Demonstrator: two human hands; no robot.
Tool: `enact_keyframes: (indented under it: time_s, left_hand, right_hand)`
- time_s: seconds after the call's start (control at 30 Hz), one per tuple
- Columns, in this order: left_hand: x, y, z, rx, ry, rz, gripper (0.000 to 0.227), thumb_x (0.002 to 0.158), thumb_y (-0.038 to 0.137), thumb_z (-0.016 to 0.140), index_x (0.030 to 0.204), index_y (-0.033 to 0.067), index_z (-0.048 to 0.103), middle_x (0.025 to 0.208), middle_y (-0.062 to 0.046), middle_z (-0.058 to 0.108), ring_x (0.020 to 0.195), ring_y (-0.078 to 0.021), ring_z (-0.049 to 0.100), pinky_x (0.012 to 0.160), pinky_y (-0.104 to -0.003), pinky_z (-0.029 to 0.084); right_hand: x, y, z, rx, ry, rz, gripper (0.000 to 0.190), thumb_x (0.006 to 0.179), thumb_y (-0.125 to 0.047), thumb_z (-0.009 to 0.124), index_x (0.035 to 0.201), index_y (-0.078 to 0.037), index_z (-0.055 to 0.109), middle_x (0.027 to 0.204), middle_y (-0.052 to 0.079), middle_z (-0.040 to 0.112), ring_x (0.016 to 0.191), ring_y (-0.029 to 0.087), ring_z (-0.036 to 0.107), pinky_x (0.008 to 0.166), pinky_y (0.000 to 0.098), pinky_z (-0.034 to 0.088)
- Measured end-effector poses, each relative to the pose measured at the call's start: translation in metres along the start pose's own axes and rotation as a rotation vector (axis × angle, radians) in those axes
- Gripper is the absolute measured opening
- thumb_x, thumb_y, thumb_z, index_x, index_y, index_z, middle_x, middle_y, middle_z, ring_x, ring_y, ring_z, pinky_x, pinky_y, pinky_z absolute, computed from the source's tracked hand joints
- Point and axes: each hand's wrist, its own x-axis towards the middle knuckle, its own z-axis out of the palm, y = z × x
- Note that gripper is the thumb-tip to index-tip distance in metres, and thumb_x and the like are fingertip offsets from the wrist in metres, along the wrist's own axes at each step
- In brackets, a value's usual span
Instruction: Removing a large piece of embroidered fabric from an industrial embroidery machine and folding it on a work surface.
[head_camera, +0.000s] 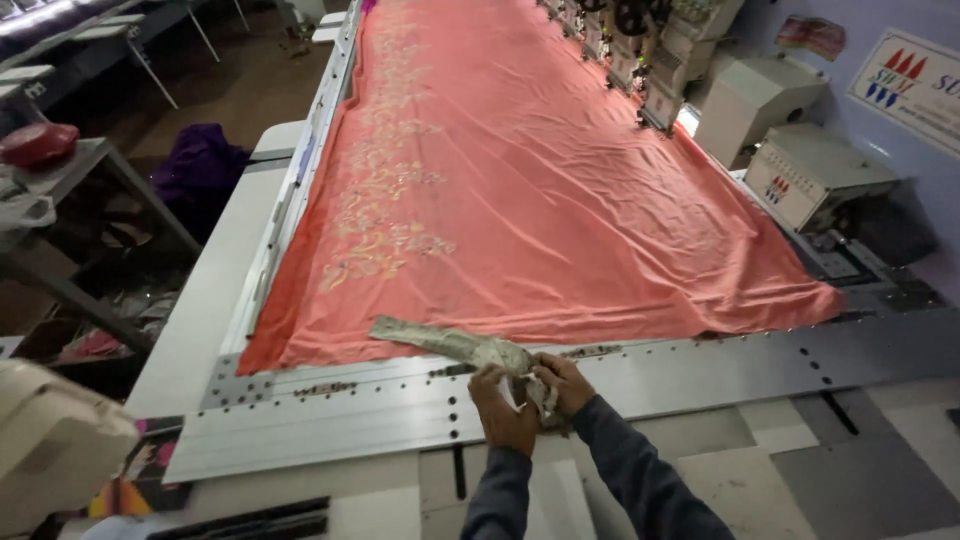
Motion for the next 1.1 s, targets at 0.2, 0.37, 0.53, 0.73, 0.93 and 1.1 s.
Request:
enact_keyframes:
  time_s: [0.2,0.37,0.53,0.73,0.93,1.1]
  left_hand:
    - [-0.020,-0.101,-0.054,-0.210,-0.471,-0.227,0.068,0.080,0.025,0.069,0.142,0.0048,0.051,0.129,-0.022,0.064,0.118,-0.0362,0.063,0.097,-0.041,0.052]
    - [-0.033,-0.147,-0.099,-0.258,-0.643,-0.113,0.031,0.093,0.028,0.066,0.116,0.0077,0.071,0.095,-0.009,0.070,0.085,-0.0276,0.063,0.073,-0.042,0.049]
    - [-0.048,-0.184,-0.118,-0.044,-0.503,-0.394,0.014,0.089,0.010,0.065,0.097,0.0107,0.077,0.097,-0.009,0.070,0.089,-0.0293,0.070,0.076,-0.039,0.060]
    - [-0.016,-0.139,-0.164,-0.034,-0.239,-0.623,0.024,0.105,0.031,0.047,0.104,0.0142,0.064,0.097,-0.022,0.074,0.095,-0.0496,0.070,0.084,-0.066,0.059]
    - [-0.018,-0.119,-0.221,0.021,-0.001,-0.655,0.028,0.101,0.022,0.046,0.119,0.0110,0.063,0.102,-0.024,0.075,0.100,-0.0463,0.071,0.088,-0.061,0.059]
    - [-0.041,-0.127,-0.282,-0.052,0.192,-0.564,0.021,0.100,0.018,0.045,0.110,0.0094,0.061,0.089,-0.024,0.071,0.089,-0.0471,0.072,0.068,-0.053,0.064]
  right_hand:
    - [-0.009,-0.049,0.077,0.199,-0.030,-0.034,0.015,0.090,-0.007,0.048,0.082,-0.010,0.061,0.068,-0.002,0.055,0.055,0.009,0.044,0.049,0.0263,0.036]
    - [0.002,-0.044,0.112,-0.018,0.034,-0.553,0.020,0.095,-0.013,0.049,0.079,-0.003,0.057,0.086,0.013,0.064,0.069,0.021,0.058,0.061,0.0344,0.047]
    - [-0.003,-0.060,0.130,0.526,0.157,-0.143,0.042,0.081,-0.014,0.048,0.104,0.012,0.072,0.084,0.019,0.072,0.072,0.026,0.067,0.065,0.0358,0.053]
    - [0.006,-0.001,0.181,0.116,0.048,0.024,0.029,0.102,-0.019,0.059,0.112,0.004,0.073,0.123,0.026,0.070,0.119,0.039,0.061,0.115,0.0485,0.041]
    - [-0.015,-0.016,0.263,-0.128,-0.203,0.030,0.032,0.108,-0.045,0.051,0.116,-0.017,0.062,0.104,0.016,0.065,0.104,0.035,0.065,0.099,0.0508,0.050]
    - [-0.039,-0.046,0.327,-0.300,-0.295,-0.038,0.028,0.108,-0.046,0.040,0.126,-0.032,0.057,0.098,0.012,0.076,0.101,0.043,0.070,0.090,0.0576,0.054]
